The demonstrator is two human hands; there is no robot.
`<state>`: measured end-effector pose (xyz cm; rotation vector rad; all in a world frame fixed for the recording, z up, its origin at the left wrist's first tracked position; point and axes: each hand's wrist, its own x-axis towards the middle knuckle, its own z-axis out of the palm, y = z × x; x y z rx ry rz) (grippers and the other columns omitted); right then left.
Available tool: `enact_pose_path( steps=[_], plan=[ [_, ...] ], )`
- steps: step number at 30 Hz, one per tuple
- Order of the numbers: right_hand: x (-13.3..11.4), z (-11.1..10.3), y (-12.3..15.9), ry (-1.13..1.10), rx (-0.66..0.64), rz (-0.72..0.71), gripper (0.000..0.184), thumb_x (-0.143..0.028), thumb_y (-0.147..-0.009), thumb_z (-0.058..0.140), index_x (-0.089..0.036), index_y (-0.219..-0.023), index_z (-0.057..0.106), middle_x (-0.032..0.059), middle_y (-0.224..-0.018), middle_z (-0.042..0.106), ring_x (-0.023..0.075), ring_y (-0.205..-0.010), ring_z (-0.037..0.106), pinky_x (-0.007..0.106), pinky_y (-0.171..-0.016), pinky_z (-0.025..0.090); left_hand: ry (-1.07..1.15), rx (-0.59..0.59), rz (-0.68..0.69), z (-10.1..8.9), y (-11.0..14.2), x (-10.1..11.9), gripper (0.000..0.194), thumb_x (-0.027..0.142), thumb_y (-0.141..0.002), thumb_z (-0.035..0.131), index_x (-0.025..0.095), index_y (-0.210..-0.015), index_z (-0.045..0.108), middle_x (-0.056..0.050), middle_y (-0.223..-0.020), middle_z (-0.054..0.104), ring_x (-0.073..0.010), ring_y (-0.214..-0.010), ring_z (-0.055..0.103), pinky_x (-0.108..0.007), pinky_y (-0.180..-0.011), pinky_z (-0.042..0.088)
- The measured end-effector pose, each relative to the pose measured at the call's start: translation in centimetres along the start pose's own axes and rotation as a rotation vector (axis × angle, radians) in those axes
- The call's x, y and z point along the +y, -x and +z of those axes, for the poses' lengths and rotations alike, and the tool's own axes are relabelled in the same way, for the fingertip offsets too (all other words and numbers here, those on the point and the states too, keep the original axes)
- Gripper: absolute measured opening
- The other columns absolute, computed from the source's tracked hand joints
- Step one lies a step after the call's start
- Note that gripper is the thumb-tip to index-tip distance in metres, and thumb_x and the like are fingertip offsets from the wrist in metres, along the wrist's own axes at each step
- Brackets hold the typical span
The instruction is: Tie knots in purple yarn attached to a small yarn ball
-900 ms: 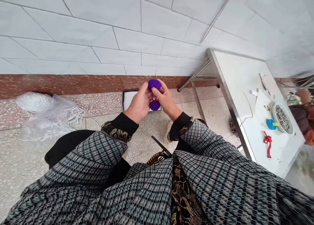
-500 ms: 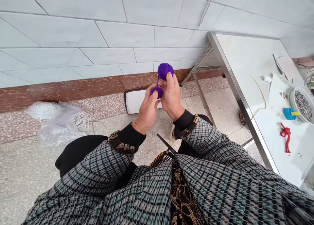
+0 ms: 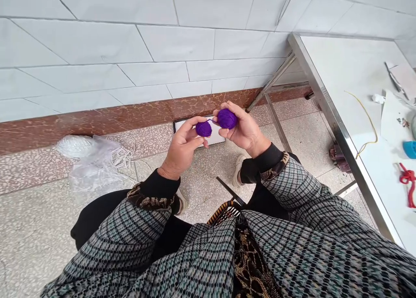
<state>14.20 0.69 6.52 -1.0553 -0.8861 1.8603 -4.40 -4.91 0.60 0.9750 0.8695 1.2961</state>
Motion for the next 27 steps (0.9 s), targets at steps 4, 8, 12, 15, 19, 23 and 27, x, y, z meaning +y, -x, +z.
enact_pose_path(
  steps=[4, 8, 12, 15, 19, 23, 27],
  plan=[
    [-0.1, -0.4, 0.4, 0.018, -0.056, 0.014, 0.041, -0.050, -0.090, 0.085, -0.023, -0.099, 0.056, 0.0049, -0.101, 0.069, 0.0167, -0.088, 0.068, 0.022, -0.058, 0.059, 0.007, 0.045, 0.021, 0.0, -0.2, -0.3, 0.026, 0.034, -0.087, 0.082, 0.023, -0.109, 0.074, -0.006, -0.105, 0.071, -0.0155, -0.083, 0.063, -0.025, -0.065, 0.059],
    [-0.2, -0.4, 0.8, 0.164, -0.102, -0.109, 0.025, -0.034, -0.086, 0.081, -0.021, -0.093, 0.061, 0.0026, -0.096, 0.066, 0.0143, -0.083, 0.063, 0.024, -0.067, 0.062, -0.044, 0.086, 0.074, -0.3, -0.5, -0.6, 0.042, 0.029, -0.081, 0.087, 0.025, -0.121, 0.072, -0.007, -0.113, 0.074, -0.0183, -0.094, 0.067, -0.024, -0.069, 0.060],
    [0.1, -0.4, 0.7, 0.402, -0.044, -0.255, 0.020, -0.037, -0.089, 0.077, -0.019, -0.089, 0.068, 0.0021, -0.091, 0.064, 0.0115, -0.075, 0.056, 0.023, -0.066, 0.054, -0.114, 0.070, 0.123, -0.7, -0.7, -1.0, 0.050, 0.026, -0.078, 0.088, 0.025, -0.125, 0.070, -0.008, -0.118, 0.075, -0.0217, -0.104, 0.070, -0.031, -0.084, 0.065],
    [0.5, -0.4, 0.3, 0.486, -0.031, -0.285, 0.024, -0.042, -0.093, 0.077, -0.019, -0.095, 0.071, 0.0021, -0.092, 0.064, 0.0113, -0.074, 0.054, 0.023, -0.063, 0.048, -0.229, 0.081, 0.172, -1.0, -0.8, -1.1, 0.047, 0.024, -0.078, 0.088, 0.024, -0.122, 0.073, -0.009, -0.121, 0.073, -0.0243, -0.112, 0.071, -0.038, -0.097, 0.065],
    [1.2, -0.1, 0.2, 0.562, -0.089, -0.252, 0.021, -0.037, -0.094, 0.076, -0.017, -0.093, 0.070, 0.0013, -0.084, 0.062, 0.0125, -0.074, 0.055, 0.025, -0.065, 0.046, -0.432, 0.114, 0.273, -1.4, -0.9, -1.1, 0.047, 0.021, -0.077, 0.088, 0.025, -0.122, 0.076, -0.008, -0.128, 0.067, -0.0275, -0.124, 0.067, -0.041, -0.103, 0.065],
    [2.1, 0.6, 0.1, 0.602, -0.116, -0.177, 0.019, -0.033, -0.094, 0.073, -0.017, -0.087, 0.066, -0.0010, -0.076, 0.059, 0.0117, -0.068, 0.052, 0.025, -0.063, 0.044, -0.610, 0.157, 0.348, -1.8, -0.8, -1.1, 0.049, 0.020, -0.082, 0.084, 0.026, -0.130, 0.076, -0.009, -0.134, 0.065, -0.0296, -0.133, 0.064, -0.047, -0.114, 0.061],
    [2.8, 1.0, -0.4, 0.601, -0.066, -0.204, 0.021, -0.028, -0.088, 0.077, -0.018, -0.083, 0.060, -0.0016, -0.080, 0.061, 0.0121, -0.073, 0.055, 0.027, -0.071, 0.048, -0.610, 0.096, 0.396, -2.0, -0.5, -1.0, 0.048, 0.025, -0.088, 0.078, 0.025, -0.136, 0.075, -0.011, -0.142, 0.067, -0.0323, -0.139, 0.063, -0.052, -0.125, 0.053]
  ],
)
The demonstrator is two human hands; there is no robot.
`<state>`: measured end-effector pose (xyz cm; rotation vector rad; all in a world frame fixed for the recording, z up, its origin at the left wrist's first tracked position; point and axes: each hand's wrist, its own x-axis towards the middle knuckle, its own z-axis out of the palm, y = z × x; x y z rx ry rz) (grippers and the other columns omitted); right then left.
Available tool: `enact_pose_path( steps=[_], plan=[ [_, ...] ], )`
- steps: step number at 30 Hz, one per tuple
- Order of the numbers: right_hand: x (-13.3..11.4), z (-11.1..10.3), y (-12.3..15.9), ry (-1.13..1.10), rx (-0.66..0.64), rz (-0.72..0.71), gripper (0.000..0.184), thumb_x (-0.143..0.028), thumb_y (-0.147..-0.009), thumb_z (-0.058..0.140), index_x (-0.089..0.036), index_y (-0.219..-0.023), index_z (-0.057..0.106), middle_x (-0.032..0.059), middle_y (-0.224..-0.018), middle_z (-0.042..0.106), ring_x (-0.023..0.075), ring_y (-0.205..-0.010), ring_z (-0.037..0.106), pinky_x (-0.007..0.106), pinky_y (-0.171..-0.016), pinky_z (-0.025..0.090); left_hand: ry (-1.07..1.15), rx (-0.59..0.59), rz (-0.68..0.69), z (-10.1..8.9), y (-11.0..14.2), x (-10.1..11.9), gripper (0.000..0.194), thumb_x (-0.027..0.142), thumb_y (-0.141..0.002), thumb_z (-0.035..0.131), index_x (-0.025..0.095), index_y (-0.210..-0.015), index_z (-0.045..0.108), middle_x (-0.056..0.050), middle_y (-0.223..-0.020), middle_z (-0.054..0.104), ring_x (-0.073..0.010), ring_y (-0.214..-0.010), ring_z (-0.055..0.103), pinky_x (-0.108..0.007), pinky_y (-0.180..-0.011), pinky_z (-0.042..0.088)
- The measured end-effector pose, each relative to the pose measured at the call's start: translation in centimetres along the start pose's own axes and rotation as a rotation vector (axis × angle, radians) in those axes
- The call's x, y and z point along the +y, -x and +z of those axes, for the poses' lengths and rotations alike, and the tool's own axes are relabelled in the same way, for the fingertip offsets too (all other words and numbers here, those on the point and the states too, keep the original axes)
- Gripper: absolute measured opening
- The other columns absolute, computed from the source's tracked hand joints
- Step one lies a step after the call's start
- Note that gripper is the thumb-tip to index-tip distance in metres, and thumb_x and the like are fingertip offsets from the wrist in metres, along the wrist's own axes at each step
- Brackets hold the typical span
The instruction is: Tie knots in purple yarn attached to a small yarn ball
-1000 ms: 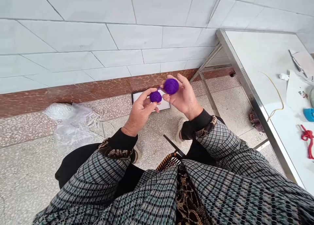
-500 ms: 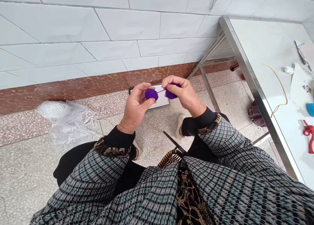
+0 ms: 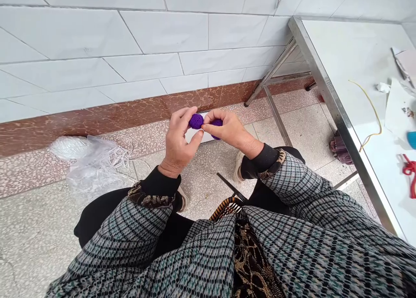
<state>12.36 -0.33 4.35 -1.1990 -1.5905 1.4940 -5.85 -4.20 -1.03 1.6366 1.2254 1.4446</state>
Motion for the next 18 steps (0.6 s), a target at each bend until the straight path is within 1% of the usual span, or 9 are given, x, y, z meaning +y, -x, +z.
enact_pose_path(
  steps=[2, 4, 6, 8, 10, 12, 14, 16, 18],
  plan=[
    [0.2, 0.0, -0.2, 0.020, 0.041, -0.031, 0.019, -0.024, -0.086, 0.077, -0.019, -0.084, 0.059, -0.0010, -0.084, 0.063, 0.0135, -0.080, 0.059, 0.028, -0.080, 0.051, 0.053, -0.016, -0.052, 0.0, 0.0, 0.2, 0.041, 0.029, -0.092, 0.075, 0.025, -0.133, 0.076, -0.010, -0.142, 0.070, -0.0316, -0.140, 0.064, -0.052, -0.128, 0.052],
    [0.4, -0.1, -0.4, 0.044, 0.061, -0.051, 0.014, -0.019, -0.085, 0.076, -0.019, -0.088, 0.062, -0.0005, -0.088, 0.067, 0.0148, -0.085, 0.062, 0.030, -0.088, 0.053, 0.136, 0.008, -0.132, 0.2, -0.1, 0.3, 0.037, 0.030, -0.093, 0.075, 0.025, -0.129, 0.074, -0.010, -0.138, 0.073, -0.0305, -0.137, 0.066, -0.052, -0.128, 0.051],
    [0.5, -0.1, -0.5, 0.070, 0.067, -0.060, 0.012, -0.016, -0.085, 0.074, -0.019, -0.093, 0.066, -0.0002, -0.090, 0.070, 0.0155, -0.087, 0.064, 0.031, -0.094, 0.054, 0.232, 0.041, -0.187, 0.5, -0.2, 0.3, 0.036, 0.030, -0.090, 0.079, 0.024, -0.125, 0.069, -0.010, -0.134, 0.074, -0.0291, -0.133, 0.069, -0.051, -0.126, 0.053],
    [0.6, -0.1, -0.6, 0.090, 0.076, -0.063, 0.012, -0.016, -0.085, 0.073, -0.019, -0.096, 0.068, 0.0001, -0.090, 0.071, 0.0156, -0.087, 0.065, 0.032, -0.095, 0.054, 0.299, 0.062, -0.174, 0.7, -0.2, -0.2, 0.038, 0.028, -0.088, 0.082, 0.025, -0.121, 0.065, -0.009, -0.130, 0.074, -0.0275, -0.130, 0.071, -0.048, -0.123, 0.056],
    [0.7, 0.0, -0.6, 0.100, 0.083, -0.068, 0.009, -0.020, -0.087, 0.073, -0.018, -0.094, 0.068, 0.0005, -0.090, 0.071, 0.0156, -0.087, 0.065, 0.032, -0.094, 0.054, 0.321, 0.065, -0.113, 0.9, -0.2, -0.9, 0.041, 0.027, -0.086, 0.084, 0.026, -0.121, 0.063, -0.008, -0.128, 0.073, -0.0264, -0.127, 0.072, -0.046, -0.121, 0.057],
    [0.6, 0.2, -0.6, 0.102, 0.079, -0.066, 0.010, -0.025, -0.091, 0.073, -0.017, -0.091, 0.067, 0.0010, -0.089, 0.070, 0.0158, -0.088, 0.065, 0.031, -0.091, 0.054, 0.314, 0.055, -0.052, 0.9, -0.2, -1.7, 0.048, 0.028, -0.085, 0.086, 0.026, -0.127, 0.062, -0.008, -0.127, 0.072, -0.0265, -0.126, 0.073, -0.046, -0.120, 0.058],
    [0.6, 0.3, -0.6, 0.107, 0.063, -0.063, 0.014, -0.029, -0.093, 0.072, -0.017, -0.090, 0.065, 0.0013, -0.089, 0.069, 0.0158, -0.088, 0.065, 0.030, -0.088, 0.053, 0.283, 0.028, -0.029, 0.8, -0.1, -2.3, 0.058, 0.028, -0.085, 0.086, 0.027, -0.138, 0.061, -0.008, -0.130, 0.071, -0.0271, -0.128, 0.072, -0.047, -0.121, 0.058],
    [0.5, 0.3, -0.7, 0.131, 0.056, -0.079, 0.014, -0.027, -0.092, 0.075, -0.016, -0.092, 0.065, 0.0011, -0.090, 0.069, 0.0153, -0.088, 0.064, 0.029, -0.088, 0.052, 0.248, 0.005, -0.029, 0.7, -0.1, -2.7, 0.062, 0.028, -0.086, 0.084, 0.028, -0.144, 0.061, -0.008, -0.135, 0.069, -0.0280, -0.132, 0.070, -0.048, -0.122, 0.057],
    [0.5, 0.3, -0.8, 0.178, 0.067, -0.110, 0.012, -0.021, -0.091, 0.076, -0.015, -0.094, 0.066, 0.0014, -0.092, 0.070, 0.0149, -0.089, 0.064, 0.029, -0.090, 0.051, 0.221, -0.004, -0.038, 0.6, 0.0, -2.8, 0.061, 0.026, -0.087, 0.082, 0.029, -0.144, 0.062, -0.009, -0.139, 0.069, -0.0289, -0.135, 0.069, -0.048, -0.122, 0.057]
  ],
)
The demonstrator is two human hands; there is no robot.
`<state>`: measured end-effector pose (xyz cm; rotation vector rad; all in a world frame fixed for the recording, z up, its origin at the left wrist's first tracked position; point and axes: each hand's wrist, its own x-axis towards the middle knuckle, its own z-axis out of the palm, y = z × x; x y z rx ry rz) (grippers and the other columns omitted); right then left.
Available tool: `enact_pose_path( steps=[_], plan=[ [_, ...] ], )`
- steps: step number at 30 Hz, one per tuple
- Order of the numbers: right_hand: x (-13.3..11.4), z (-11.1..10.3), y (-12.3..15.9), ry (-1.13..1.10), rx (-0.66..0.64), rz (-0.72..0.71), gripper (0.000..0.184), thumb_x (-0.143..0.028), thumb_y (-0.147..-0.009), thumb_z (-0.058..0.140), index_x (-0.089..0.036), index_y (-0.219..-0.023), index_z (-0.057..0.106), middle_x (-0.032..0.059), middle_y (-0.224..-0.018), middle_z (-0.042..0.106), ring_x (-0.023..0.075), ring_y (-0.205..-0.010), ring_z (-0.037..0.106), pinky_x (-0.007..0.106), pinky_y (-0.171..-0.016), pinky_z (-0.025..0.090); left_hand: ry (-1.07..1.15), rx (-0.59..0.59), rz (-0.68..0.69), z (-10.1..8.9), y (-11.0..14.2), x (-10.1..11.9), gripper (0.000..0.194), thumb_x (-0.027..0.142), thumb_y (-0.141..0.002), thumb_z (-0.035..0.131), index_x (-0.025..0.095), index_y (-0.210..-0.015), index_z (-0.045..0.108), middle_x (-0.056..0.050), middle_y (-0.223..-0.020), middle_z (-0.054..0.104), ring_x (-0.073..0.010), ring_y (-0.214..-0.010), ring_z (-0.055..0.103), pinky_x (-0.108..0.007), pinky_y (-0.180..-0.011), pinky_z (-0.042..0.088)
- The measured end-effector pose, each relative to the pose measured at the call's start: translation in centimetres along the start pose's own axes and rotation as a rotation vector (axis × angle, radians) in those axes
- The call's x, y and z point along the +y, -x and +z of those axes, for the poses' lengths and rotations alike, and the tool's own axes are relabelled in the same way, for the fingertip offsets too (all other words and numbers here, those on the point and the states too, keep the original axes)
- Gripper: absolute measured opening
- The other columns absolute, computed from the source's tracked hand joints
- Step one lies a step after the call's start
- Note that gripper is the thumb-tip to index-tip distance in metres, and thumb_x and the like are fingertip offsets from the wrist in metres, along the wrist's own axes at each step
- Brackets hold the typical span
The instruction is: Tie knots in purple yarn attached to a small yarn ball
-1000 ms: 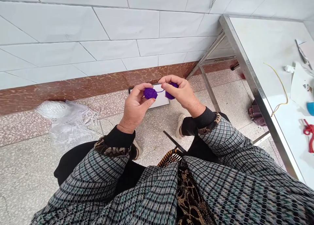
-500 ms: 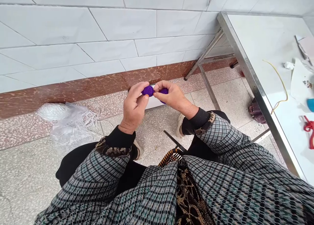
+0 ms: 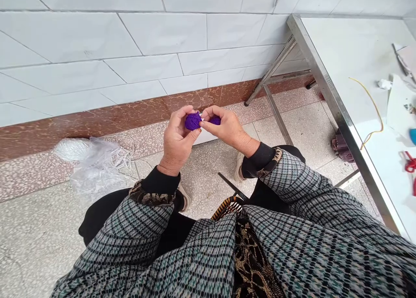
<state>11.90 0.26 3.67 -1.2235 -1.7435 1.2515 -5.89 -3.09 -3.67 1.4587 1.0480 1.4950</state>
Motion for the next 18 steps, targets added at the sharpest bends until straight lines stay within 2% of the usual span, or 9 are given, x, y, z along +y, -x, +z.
enact_pose_path(
  steps=[6, 12, 15, 18],
  plan=[
    [0.1, -0.2, 0.0, 0.174, 0.031, -0.050, 0.004, -0.012, -0.093, 0.071, -0.015, -0.091, 0.069, 0.0033, -0.097, 0.073, 0.0164, -0.091, 0.064, 0.030, -0.091, 0.048, 0.005, 0.012, -0.002, 0.1, -0.2, 0.5, 0.056, 0.022, -0.084, 0.083, 0.027, -0.136, 0.064, -0.009, -0.134, 0.074, -0.0283, -0.131, 0.073, -0.049, -0.121, 0.060],
    [-0.6, -0.4, -0.2, 0.222, 0.015, 0.015, 0.008, -0.010, -0.092, 0.066, -0.015, -0.086, 0.066, 0.0011, -0.089, 0.070, 0.0151, -0.084, 0.060, 0.029, -0.085, 0.044, 0.002, 0.017, -0.052, 0.3, -0.4, 1.6, 0.047, 0.024, -0.085, 0.081, 0.023, -0.130, 0.068, -0.010, -0.134, 0.077, -0.0269, -0.127, 0.075, -0.045, -0.115, 0.064],
    [-1.0, -0.7, -0.4, 0.209, 0.018, 0.067, 0.011, -0.010, -0.091, 0.065, -0.016, -0.082, 0.062, -0.0008, -0.083, 0.066, 0.0141, -0.081, 0.058, 0.028, -0.082, 0.043, 0.041, 0.007, -0.128, 0.5, -0.4, 2.1, 0.041, 0.029, -0.088, 0.079, 0.023, -0.127, 0.070, -0.011, -0.134, 0.078, -0.0249, -0.115, 0.079, -0.038, -0.097, 0.069],
    [-1.0, -0.9, -0.6, 0.175, 0.045, 0.127, 0.015, -0.008, -0.091, 0.064, -0.017, -0.079, 0.058, -0.0027, -0.077, 0.061, 0.0130, -0.076, 0.055, 0.027, -0.078, 0.041, 0.157, 0.025, -0.209, 0.8, -0.5, 2.6, 0.038, 0.031, -0.088, 0.074, 0.024, -0.125, 0.070, -0.010, -0.129, 0.079, -0.0208, -0.096, 0.080, -0.031, -0.075, 0.066]
  ],
)
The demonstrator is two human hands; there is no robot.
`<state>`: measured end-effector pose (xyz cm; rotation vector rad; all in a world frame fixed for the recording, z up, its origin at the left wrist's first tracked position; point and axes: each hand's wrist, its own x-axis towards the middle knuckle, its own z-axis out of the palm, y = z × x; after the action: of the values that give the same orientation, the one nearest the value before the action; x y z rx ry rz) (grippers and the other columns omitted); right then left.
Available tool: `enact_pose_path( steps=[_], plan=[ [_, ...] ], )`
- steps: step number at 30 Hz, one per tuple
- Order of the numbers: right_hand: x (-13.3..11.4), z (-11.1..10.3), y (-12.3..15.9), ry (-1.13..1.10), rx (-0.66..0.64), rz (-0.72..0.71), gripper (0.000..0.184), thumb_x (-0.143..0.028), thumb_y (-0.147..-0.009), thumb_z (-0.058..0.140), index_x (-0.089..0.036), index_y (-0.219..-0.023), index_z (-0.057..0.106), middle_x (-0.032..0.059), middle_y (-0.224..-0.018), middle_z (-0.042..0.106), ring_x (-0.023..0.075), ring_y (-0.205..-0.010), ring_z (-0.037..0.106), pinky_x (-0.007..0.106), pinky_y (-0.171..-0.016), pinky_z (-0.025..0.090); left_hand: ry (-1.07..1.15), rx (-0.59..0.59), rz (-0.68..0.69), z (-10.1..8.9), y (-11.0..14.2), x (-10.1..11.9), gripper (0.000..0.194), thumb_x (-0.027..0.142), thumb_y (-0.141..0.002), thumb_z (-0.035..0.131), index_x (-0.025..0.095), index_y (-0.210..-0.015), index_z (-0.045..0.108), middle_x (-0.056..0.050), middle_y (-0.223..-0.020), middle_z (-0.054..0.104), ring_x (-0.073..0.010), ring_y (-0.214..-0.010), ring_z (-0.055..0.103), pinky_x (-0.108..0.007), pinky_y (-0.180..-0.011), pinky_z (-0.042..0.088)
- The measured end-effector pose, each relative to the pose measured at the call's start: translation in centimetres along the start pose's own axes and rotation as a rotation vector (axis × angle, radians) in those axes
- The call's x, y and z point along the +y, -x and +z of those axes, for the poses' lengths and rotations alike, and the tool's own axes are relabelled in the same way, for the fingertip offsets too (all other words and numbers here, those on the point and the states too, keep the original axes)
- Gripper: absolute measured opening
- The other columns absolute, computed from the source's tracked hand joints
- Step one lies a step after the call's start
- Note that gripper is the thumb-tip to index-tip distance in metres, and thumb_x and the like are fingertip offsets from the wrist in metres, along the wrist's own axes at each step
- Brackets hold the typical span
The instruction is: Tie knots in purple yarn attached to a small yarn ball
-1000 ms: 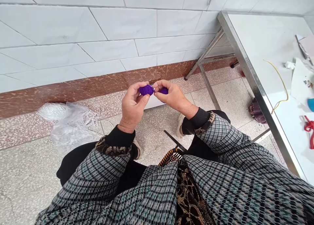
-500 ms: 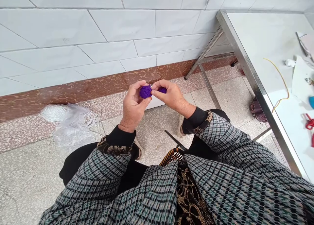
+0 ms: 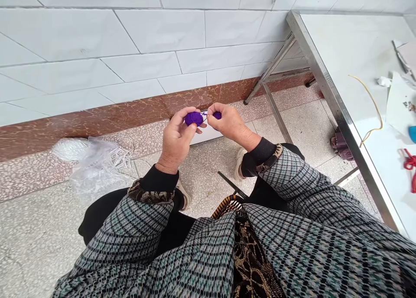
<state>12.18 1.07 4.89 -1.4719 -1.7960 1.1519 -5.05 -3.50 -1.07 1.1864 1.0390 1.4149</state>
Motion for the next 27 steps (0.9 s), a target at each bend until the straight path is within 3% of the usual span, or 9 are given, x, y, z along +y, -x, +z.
enact_pose_path(
  steps=[4, 8, 10, 13, 15, 19, 24, 27],
  plan=[
    [0.5, 0.3, -0.2, -0.189, -0.002, 0.066, 0.020, -0.008, -0.094, 0.062, -0.018, -0.077, 0.055, -0.0042, -0.071, 0.055, 0.0106, -0.068, 0.049, 0.024, -0.068, 0.040, 0.234, 0.034, -0.141, 0.5, -0.1, 1.0, 0.029, 0.031, -0.083, 0.066, 0.023, -0.112, 0.069, -0.009, -0.115, 0.079, -0.0173, -0.076, 0.073, -0.028, -0.062, 0.057],
    [0.6, 0.6, -0.1, -0.401, -0.029, 0.136, 0.027, -0.006, -0.096, 0.062, -0.018, -0.074, 0.054, -0.0047, -0.067, 0.053, 0.0082, -0.061, 0.047, 0.020, -0.059, 0.039, 0.386, 0.038, -0.309, 0.8, -0.1, 2.1, 0.023, 0.037, -0.082, 0.068, 0.023, -0.100, 0.065, -0.009, -0.103, 0.078, -0.0178, -0.073, 0.069, -0.029, -0.061, 0.054],
    [0.4, 0.5, 0.0, -0.456, -0.056, 0.181, 0.028, -0.005, -0.098, 0.062, -0.017, -0.073, 0.055, -0.0052, -0.064, 0.052, 0.0071, -0.057, 0.046, 0.018, -0.055, 0.038, 0.391, 0.042, -0.348, 0.9, -0.1, 2.4, 0.023, 0.039, -0.083, 0.074, 0.023, -0.096, 0.063, -0.007, -0.100, 0.076, -0.0155, -0.071, 0.065, -0.026, -0.059, 0.051],
    [-0.1, 0.1, 0.2, -0.541, -0.115, 0.268, 0.028, -0.004, -0.099, 0.060, -0.016, -0.074, 0.058, -0.0042, -0.064, 0.057, 0.0063, -0.053, 0.045, 0.016, -0.051, 0.041, 0.352, 0.018, -0.376, 0.8, -0.1, 2.6, 0.023, 0.027, -0.077, 0.080, 0.023, -0.090, 0.062, -0.002, -0.084, 0.070, -0.0115, -0.061, 0.058, -0.023, -0.055, 0.046],
    [-0.4, -0.1, 0.4, -0.604, -0.155, 0.338, 0.027, -0.005, -0.099, 0.060, -0.016, -0.075, 0.060, -0.0023, -0.068, 0.062, 0.0069, -0.053, 0.048, 0.016, -0.050, 0.046, 0.354, 0.018, -0.418, 0.5, -0.2, 2.6, 0.020, 0.020, -0.071, 0.075, 0.021, -0.089, 0.066, -0.001, -0.075, 0.066, -0.0126, -0.061, 0.059, -0.023, -0.056, 0.048],
    [-0.3, -0.2, 0.4, -0.707, -0.185, 0.421, 0.024, -0.009, -0.100, 0.061, -0.016, -0.077, 0.060, -0.0007, -0.069, 0.064, 0.0087, -0.056, 0.054, 0.017, -0.051, 0.051, 0.392, 0.049, -0.509, -0.1, -0.5, 2.6, 0.032, 0.019, -0.059, 0.063, 0.015, -0.089, 0.075, -0.008, -0.085, 0.072, -0.0166, -0.066, 0.067, -0.026, -0.054, 0.052],
    [0.0, -0.2, 0.5, -0.780, -0.206, 0.453, 0.020, -0.010, -0.099, 0.063, -0.017, -0.081, 0.059, -0.0001, -0.071, 0.066, 0.0103, -0.059, 0.058, 0.017, -0.053, 0.053, 0.371, -0.035, -0.582, -0.5, -0.7, 1.9, 0.017, 0.027, -0.065, 0.073, 0.016, -0.079, 0.074, -0.002, -0.063, 0.059, -0.0152, -0.053, 0.059, -0.029, -0.051, 0.050],
    [-0.1, -0.4, 0.6, -0.757, -0.247, 0.429, 0.020, -0.011, -0.100, 0.063, -0.017, -0.081, 0.060, 0.0015, -0.076, 0.069, 0.0111, -0.063, 0.061, 0.019, -0.055, 0.053, 0.308, -0.127, -0.597, -0.6, -0.6, 1.6, 0.019, 0.033, -0.070, 0.082, 0.018, -0.076, 0.072, -0.002, -0.058, 0.058, -0.0158, -0.050, 0.058, -0.030, -0.051, 0.048]
  ],
)
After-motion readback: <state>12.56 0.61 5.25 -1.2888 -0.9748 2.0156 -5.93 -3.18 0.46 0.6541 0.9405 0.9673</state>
